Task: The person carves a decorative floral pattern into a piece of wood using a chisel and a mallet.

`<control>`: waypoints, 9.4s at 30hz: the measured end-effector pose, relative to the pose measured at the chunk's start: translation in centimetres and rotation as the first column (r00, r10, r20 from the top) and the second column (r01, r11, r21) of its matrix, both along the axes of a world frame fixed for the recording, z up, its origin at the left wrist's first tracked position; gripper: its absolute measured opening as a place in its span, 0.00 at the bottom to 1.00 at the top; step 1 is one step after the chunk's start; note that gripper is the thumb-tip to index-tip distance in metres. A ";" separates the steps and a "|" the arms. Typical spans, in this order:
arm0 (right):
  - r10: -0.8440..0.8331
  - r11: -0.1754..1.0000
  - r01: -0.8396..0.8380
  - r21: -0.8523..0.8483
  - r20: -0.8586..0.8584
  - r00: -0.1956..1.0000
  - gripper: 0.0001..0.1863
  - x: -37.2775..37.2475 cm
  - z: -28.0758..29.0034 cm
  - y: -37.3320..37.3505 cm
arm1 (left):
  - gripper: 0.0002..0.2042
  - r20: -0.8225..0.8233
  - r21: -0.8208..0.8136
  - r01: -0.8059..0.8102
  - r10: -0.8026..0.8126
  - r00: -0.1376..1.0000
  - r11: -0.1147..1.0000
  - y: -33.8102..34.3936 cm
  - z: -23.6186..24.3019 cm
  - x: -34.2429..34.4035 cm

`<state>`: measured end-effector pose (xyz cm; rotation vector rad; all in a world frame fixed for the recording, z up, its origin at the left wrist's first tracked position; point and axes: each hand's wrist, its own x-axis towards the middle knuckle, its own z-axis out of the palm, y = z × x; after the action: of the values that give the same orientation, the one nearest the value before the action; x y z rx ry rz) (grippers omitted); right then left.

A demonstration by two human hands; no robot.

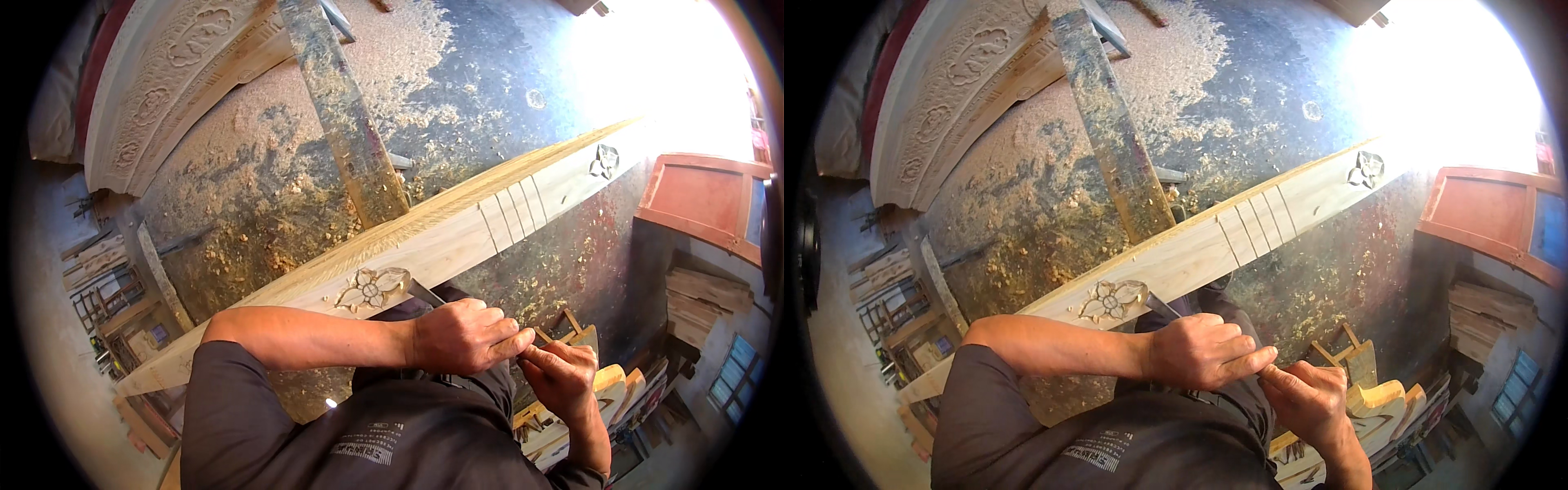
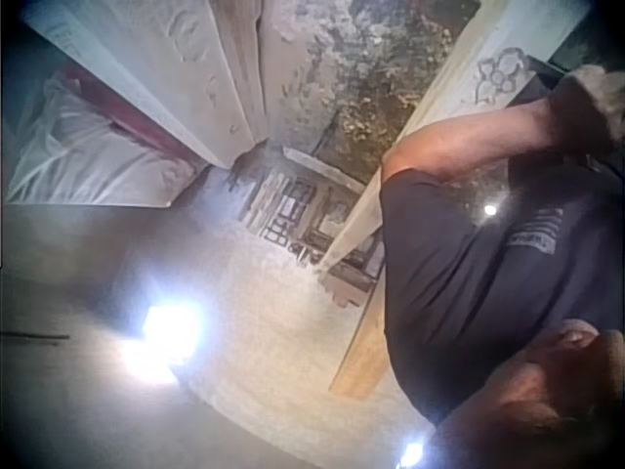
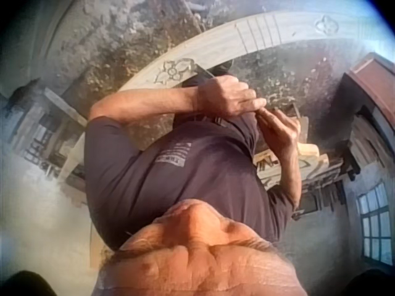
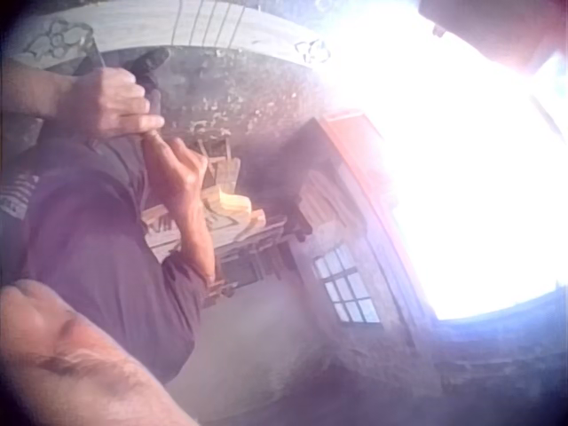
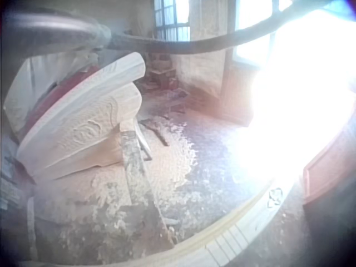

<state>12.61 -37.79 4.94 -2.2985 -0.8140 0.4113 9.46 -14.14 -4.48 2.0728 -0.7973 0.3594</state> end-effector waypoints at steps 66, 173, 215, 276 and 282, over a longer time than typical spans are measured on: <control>-0.149 0.986 0.148 -0.080 -0.011 0.989 0.28 -8.4 1.1 2.1 | 0.10 0.002 -0.059 0.219 -0.219 0.976 0.974 3.4 -0.4 -2.2; -0.215 0.975 0.219 0.039 -0.092 0.972 0.27 -12.0 -0.9 2.2 | 0.18 0.080 0.061 0.294 -0.298 0.951 0.954 5.7 -0.3 -4.2; -0.130 0.686 0.457 0.566 -0.523 0.842 0.62 2.9 -4.1 -1.0 | 0.24 -0.007 0.181 -0.035 0.037 0.999 0.983 2.7 0.2 -2.0; -0.096 0.563 0.658 0.499 -0.752 0.652 0.45 10.7 -7.9 0.8 | 0.31 -0.177 0.289 -0.213 0.271 0.946 0.933 1.8 0.9 0.4; -0.138 0.656 0.623 0.427 -0.743 0.655 0.47 11.2 -8.3 1.5 | 0.32 -0.167 0.356 -0.213 0.286 0.944 0.910 1.8 0.7 0.4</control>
<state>23.83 -36.33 -3.32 -1.4109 -0.0067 0.5644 9.87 -12.37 -3.77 2.4938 -0.4830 0.1359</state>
